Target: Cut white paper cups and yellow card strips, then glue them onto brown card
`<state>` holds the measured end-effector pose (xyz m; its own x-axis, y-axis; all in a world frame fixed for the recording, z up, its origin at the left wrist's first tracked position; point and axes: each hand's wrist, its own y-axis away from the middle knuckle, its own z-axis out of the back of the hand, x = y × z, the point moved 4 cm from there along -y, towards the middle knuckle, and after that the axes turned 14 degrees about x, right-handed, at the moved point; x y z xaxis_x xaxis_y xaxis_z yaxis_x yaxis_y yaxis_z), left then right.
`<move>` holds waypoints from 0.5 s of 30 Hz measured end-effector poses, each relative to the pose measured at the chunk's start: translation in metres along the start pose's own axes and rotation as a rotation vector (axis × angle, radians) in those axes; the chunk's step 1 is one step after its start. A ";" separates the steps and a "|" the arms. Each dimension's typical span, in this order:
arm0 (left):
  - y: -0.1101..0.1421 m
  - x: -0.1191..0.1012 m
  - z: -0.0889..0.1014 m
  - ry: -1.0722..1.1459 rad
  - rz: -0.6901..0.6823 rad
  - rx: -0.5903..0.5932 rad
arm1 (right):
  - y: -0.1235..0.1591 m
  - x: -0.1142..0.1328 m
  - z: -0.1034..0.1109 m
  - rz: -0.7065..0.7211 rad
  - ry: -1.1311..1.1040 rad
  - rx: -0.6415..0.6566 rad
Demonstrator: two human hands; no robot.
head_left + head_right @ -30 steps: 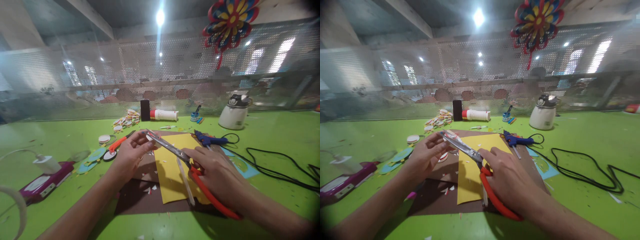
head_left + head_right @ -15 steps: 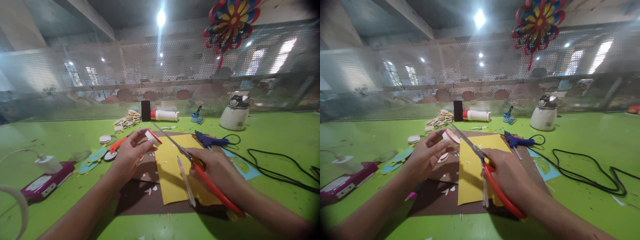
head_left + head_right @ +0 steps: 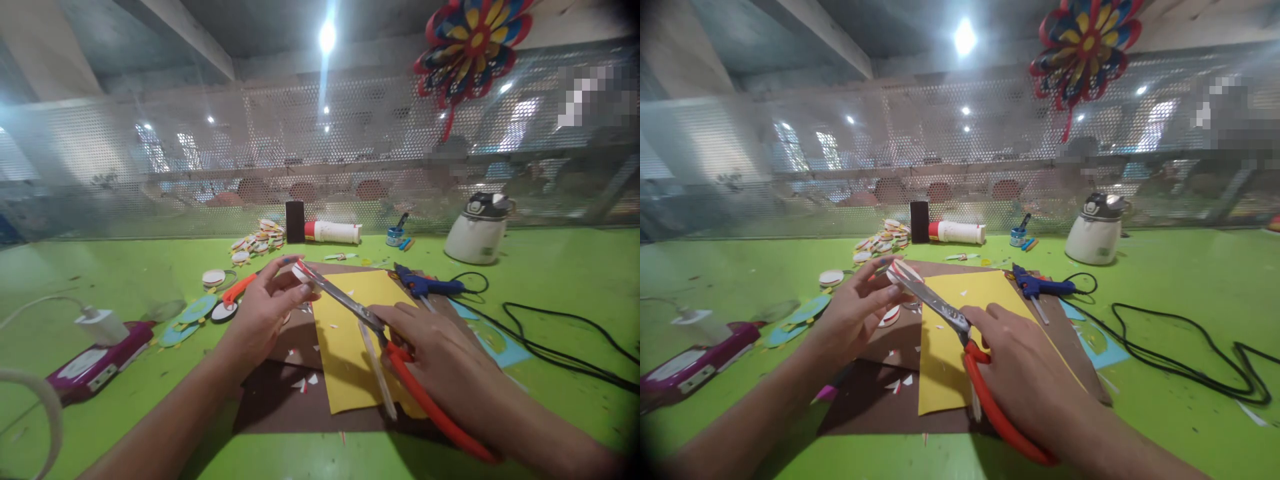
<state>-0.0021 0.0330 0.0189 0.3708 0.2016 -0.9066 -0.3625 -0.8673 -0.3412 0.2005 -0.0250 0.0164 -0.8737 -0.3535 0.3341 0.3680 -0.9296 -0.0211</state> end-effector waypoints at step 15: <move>-0.001 0.003 0.003 0.020 -0.003 -0.037 | -0.003 -0.002 0.003 0.018 -0.105 -0.004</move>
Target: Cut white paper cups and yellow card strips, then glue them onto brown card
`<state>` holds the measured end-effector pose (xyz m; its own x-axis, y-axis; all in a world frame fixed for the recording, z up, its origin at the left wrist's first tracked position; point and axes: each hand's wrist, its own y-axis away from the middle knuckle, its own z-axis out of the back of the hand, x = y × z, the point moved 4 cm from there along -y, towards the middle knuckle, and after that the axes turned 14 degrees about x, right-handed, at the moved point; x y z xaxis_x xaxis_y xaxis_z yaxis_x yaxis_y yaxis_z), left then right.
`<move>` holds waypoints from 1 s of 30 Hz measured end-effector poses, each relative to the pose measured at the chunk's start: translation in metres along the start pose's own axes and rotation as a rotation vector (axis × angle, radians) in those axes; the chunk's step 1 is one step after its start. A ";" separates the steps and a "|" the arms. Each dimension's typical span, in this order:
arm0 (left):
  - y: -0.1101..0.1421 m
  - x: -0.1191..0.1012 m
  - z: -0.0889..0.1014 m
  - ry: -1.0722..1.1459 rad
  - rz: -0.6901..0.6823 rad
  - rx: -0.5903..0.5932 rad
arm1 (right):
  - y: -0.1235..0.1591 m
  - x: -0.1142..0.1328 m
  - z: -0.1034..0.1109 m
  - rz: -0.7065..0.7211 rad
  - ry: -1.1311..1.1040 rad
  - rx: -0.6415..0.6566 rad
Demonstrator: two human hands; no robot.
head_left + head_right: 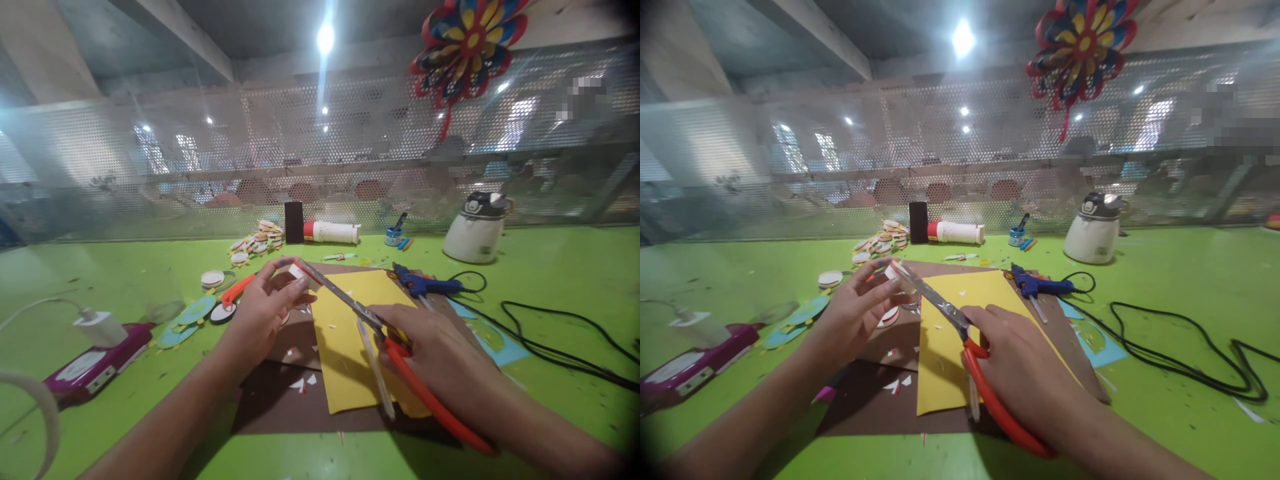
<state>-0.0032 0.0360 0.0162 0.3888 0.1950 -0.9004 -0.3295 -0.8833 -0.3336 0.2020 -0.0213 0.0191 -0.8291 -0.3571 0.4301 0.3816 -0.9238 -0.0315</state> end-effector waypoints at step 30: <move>0.000 0.005 -0.002 0.146 0.091 0.023 | -0.002 -0.003 0.000 0.001 0.256 -0.070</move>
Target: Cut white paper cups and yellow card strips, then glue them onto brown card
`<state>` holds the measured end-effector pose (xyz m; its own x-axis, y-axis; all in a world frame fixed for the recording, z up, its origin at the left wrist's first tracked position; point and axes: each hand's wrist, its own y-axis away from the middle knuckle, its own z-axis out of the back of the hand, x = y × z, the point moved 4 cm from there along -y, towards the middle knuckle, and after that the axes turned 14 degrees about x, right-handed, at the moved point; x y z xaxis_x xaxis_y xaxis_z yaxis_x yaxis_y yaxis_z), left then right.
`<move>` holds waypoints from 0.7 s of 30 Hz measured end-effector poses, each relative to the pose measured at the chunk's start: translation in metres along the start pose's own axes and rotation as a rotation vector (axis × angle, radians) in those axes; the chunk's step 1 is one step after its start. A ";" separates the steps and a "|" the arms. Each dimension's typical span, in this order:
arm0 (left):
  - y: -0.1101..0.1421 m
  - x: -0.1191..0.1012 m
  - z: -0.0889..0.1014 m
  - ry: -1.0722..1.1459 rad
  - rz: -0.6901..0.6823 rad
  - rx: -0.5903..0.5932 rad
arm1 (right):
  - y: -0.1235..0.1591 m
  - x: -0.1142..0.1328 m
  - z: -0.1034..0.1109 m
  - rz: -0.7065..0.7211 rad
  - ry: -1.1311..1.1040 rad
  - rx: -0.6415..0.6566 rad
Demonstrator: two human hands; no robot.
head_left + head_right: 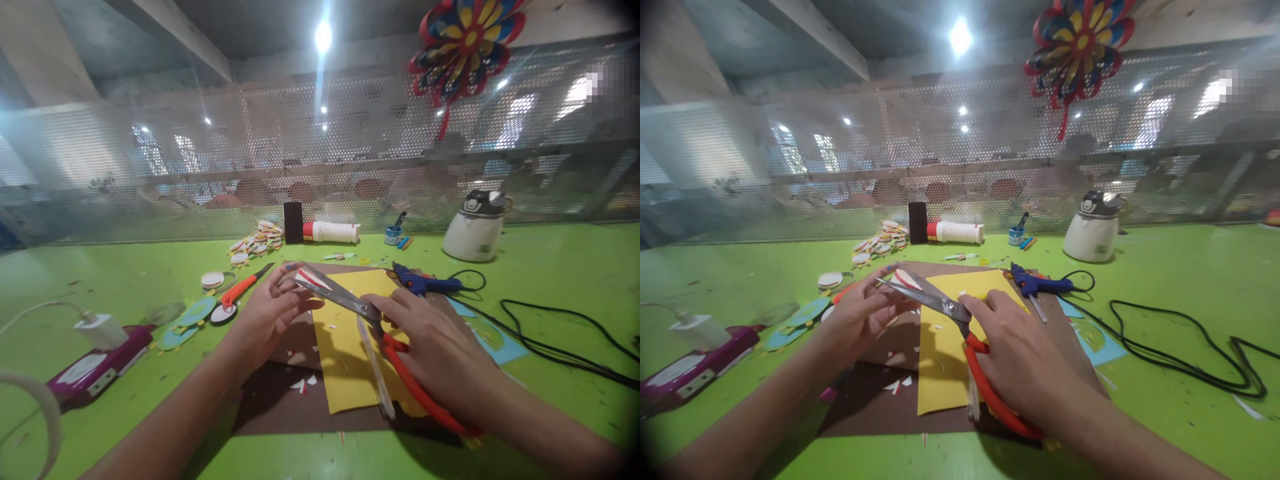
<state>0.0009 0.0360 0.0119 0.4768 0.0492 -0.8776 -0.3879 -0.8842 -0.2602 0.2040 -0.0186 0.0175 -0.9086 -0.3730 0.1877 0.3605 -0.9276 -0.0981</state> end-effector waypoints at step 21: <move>0.001 0.001 -0.002 -0.076 0.046 0.099 | 0.004 0.000 0.002 0.086 -0.057 -0.001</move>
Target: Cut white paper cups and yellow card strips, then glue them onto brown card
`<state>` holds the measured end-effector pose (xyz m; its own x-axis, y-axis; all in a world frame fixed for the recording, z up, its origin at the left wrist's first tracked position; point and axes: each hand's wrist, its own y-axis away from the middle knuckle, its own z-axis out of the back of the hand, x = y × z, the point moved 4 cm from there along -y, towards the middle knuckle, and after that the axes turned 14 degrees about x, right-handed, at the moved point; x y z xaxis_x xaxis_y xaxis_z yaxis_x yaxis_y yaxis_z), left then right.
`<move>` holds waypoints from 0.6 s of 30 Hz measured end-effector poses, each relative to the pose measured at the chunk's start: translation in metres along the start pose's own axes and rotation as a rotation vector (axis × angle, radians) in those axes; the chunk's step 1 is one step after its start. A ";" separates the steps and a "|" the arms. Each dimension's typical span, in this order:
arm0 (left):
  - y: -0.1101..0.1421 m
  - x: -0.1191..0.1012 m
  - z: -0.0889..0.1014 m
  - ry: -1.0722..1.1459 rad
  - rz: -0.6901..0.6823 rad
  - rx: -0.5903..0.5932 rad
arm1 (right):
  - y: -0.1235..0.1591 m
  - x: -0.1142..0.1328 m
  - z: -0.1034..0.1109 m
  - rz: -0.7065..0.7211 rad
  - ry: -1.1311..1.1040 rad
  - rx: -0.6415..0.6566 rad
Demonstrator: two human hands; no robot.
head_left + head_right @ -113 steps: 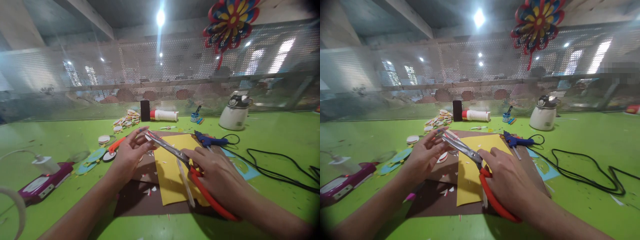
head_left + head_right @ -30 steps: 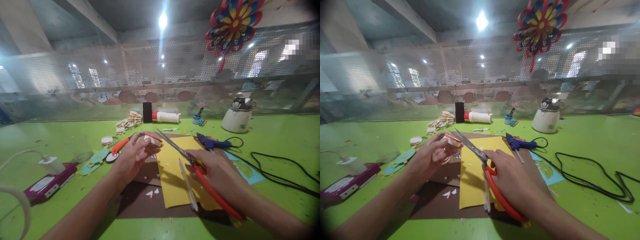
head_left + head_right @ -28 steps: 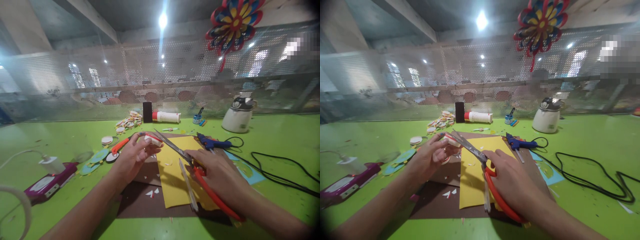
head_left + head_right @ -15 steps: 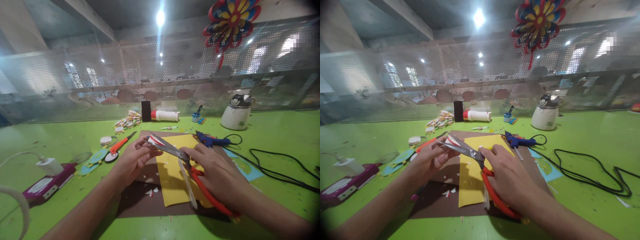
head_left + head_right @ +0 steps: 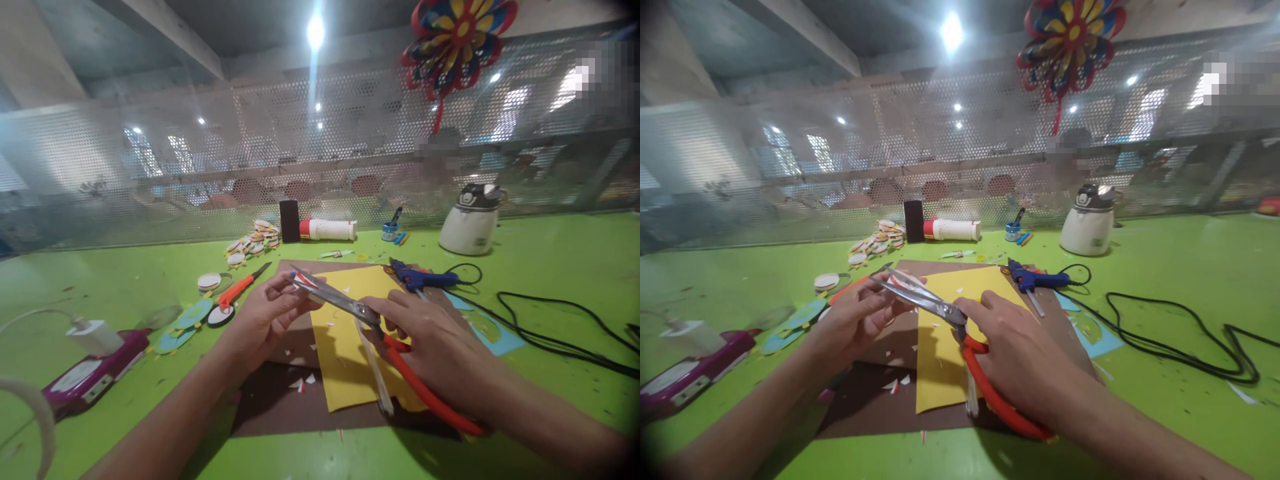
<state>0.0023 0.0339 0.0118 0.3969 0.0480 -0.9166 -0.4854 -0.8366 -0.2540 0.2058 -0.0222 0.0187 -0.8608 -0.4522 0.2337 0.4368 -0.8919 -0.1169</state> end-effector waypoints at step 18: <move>0.000 -0.005 0.000 -0.083 -0.125 -0.088 | 0.001 0.001 0.003 -0.019 -0.017 0.032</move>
<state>0.0003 0.0340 0.0161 0.3828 0.1966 -0.9027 -0.3646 -0.8656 -0.3432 0.2059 -0.0238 0.0219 -0.8644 -0.4352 0.2519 0.4292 -0.8995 -0.0811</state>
